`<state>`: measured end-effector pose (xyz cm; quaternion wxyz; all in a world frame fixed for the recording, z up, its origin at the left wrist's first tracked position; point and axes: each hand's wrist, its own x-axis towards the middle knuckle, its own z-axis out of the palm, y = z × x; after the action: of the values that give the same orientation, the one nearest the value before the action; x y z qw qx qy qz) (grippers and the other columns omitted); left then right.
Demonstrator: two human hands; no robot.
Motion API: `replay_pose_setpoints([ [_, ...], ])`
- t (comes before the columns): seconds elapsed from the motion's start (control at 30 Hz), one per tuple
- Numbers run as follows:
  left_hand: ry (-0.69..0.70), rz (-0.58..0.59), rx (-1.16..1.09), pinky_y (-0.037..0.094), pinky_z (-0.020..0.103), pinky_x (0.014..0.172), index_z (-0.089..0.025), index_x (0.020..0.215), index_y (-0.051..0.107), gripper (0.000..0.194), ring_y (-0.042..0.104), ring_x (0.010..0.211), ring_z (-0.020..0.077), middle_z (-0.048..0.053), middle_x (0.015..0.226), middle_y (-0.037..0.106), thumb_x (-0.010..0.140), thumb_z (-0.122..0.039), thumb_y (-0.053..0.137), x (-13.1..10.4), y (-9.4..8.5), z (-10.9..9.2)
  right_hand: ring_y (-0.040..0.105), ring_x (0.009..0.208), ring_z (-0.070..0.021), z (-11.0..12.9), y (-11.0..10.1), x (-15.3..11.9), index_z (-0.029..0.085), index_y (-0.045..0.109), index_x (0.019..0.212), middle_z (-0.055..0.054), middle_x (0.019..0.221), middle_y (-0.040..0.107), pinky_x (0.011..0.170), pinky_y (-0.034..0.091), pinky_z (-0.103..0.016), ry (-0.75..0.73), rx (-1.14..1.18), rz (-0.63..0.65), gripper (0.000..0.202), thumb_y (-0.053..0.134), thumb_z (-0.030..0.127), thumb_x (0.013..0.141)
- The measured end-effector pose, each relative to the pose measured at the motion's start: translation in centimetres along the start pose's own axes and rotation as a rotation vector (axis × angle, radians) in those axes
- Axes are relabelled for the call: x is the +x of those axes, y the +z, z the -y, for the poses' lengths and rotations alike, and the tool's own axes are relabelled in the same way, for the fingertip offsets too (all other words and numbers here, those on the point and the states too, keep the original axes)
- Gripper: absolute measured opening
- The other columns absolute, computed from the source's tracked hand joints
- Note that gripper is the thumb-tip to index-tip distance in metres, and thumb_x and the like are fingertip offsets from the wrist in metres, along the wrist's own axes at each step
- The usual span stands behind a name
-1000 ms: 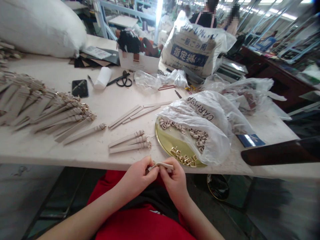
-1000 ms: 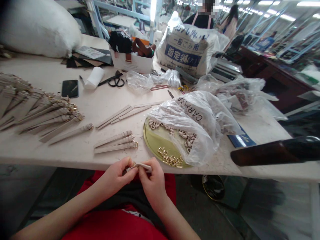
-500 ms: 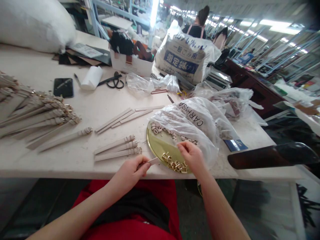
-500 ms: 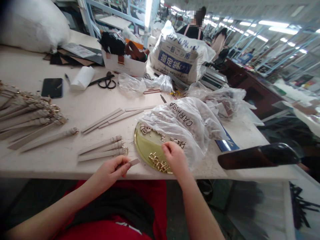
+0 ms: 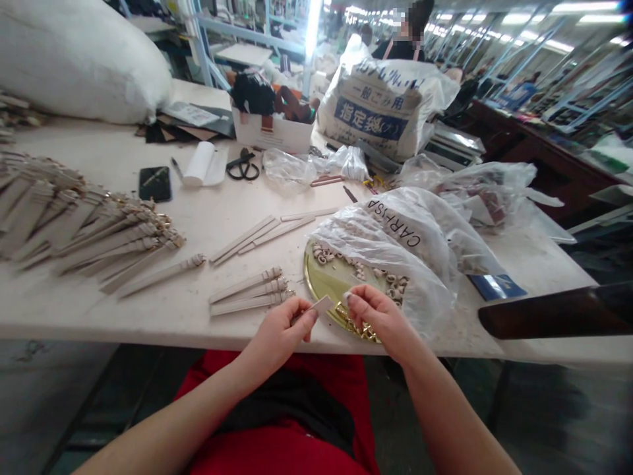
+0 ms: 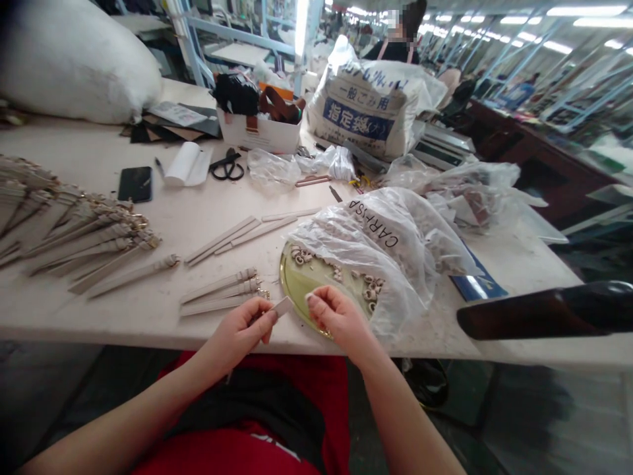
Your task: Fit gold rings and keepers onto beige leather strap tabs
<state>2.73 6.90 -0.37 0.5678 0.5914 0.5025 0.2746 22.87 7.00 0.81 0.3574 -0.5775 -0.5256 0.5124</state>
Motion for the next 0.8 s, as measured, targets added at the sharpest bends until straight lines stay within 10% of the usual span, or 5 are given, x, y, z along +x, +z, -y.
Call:
replay_pose_setpoints([
  [0.17,-0.052,0.012,-0.111,0.026,0.017,0.044,-0.016,0.076,0.048,0.029,0.031,0.042,0.0049,-0.006,0.052,0.046,0.08,-0.044,0.044,-0.1,-0.2,0.2,0.043,0.048,-0.0064,0.0,4.1,-1.0,0.016,0.055,0.079,0.002,0.062,0.054,0.048,0.033,-0.021,0.061,0.321,0.089,0.029,0.056,0.045,0.078],
  [0.43,-0.076,0.022,-0.07,0.029,0.018,0.046,-0.016,0.072,0.049,0.026,0.037,0.046,0.0063,-0.007,0.05,0.045,0.077,-0.042,0.046,-0.7,0.1,1.4,0.045,0.045,-0.0068,-1.5,5.0,-1.0,0.016,0.058,0.089,0.001,0.062,0.057,0.044,0.032,-0.02,0.187,0.496,0.157,0.035,0.055,0.048,0.076],
  [0.8,-0.119,0.25,0.082,0.027,0.019,0.045,-0.016,0.068,0.051,0.026,0.038,0.045,0.0074,-0.006,0.048,0.045,0.078,-0.039,0.044,-1.4,-0.6,0.5,0.037,0.045,-0.0072,-2.6,5.4,-2.1,0.014,0.064,0.09,0.003,0.053,0.049,0.043,0.026,-0.021,0.052,0.171,0.235,0.04,0.05,0.05,0.079],
])
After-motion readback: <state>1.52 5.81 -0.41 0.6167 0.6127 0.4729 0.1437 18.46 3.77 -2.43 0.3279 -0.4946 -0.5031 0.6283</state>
